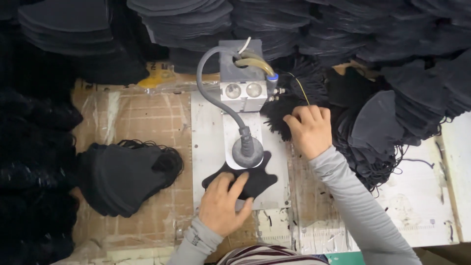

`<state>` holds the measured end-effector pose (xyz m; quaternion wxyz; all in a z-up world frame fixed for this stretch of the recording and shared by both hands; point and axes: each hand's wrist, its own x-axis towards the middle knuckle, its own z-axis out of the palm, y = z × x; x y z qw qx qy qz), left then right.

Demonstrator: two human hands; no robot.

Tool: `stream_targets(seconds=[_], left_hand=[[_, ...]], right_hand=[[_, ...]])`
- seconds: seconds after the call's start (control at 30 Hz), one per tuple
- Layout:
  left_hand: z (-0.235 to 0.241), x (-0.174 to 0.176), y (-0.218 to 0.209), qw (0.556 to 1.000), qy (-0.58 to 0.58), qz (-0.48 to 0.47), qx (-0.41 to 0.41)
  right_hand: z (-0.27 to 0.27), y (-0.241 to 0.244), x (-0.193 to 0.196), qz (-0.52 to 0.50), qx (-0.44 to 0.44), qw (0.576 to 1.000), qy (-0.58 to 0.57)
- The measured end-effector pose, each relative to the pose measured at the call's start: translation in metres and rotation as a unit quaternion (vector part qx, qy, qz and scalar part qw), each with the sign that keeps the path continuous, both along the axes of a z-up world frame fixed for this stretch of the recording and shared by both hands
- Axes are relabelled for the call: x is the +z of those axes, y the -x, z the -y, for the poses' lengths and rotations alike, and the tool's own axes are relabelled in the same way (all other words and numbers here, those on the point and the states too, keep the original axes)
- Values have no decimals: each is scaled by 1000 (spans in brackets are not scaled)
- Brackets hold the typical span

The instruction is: Operating an industrial machine to process and stack fabric face masks.

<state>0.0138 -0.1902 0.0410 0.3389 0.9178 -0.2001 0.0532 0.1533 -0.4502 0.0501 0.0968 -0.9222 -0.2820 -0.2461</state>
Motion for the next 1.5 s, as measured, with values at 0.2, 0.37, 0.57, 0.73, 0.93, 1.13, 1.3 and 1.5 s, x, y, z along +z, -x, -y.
stream_targets(seconds=[0.2, 0.37, 0.57, 0.73, 0.93, 1.13, 1.3, 1.5], left_hand=[[20, -14, -11, 989, -86, 5, 118], [16, -6, -17, 980, -134, 2, 148], [10, -9, -13, 981, -102, -4, 166], [4, -3, -12, 981, -106, -22, 164], [0, -4, -12, 981, -105, -19, 164], [0, -5, -15, 979, -111, -24, 168], [-1, 0, -17, 980, -106, -36, 167], [-6, -6, -18, 978, -118, -27, 168]], right_hand=[[-10, 9, 8, -8, 16, 998, -54], [-19, 35, 6, -200, 52, 950, -233], [-42, 46, -31, -394, 43, 880, -260], [-57, 50, -73, -241, 42, 955, -166], [-71, 43, -66, -175, 75, 978, -86], [-62, 42, -68, -217, 61, 968, -107], [-53, 45, -70, -263, 40, 956, -122], [-37, 50, -53, -381, 64, 891, -240]])
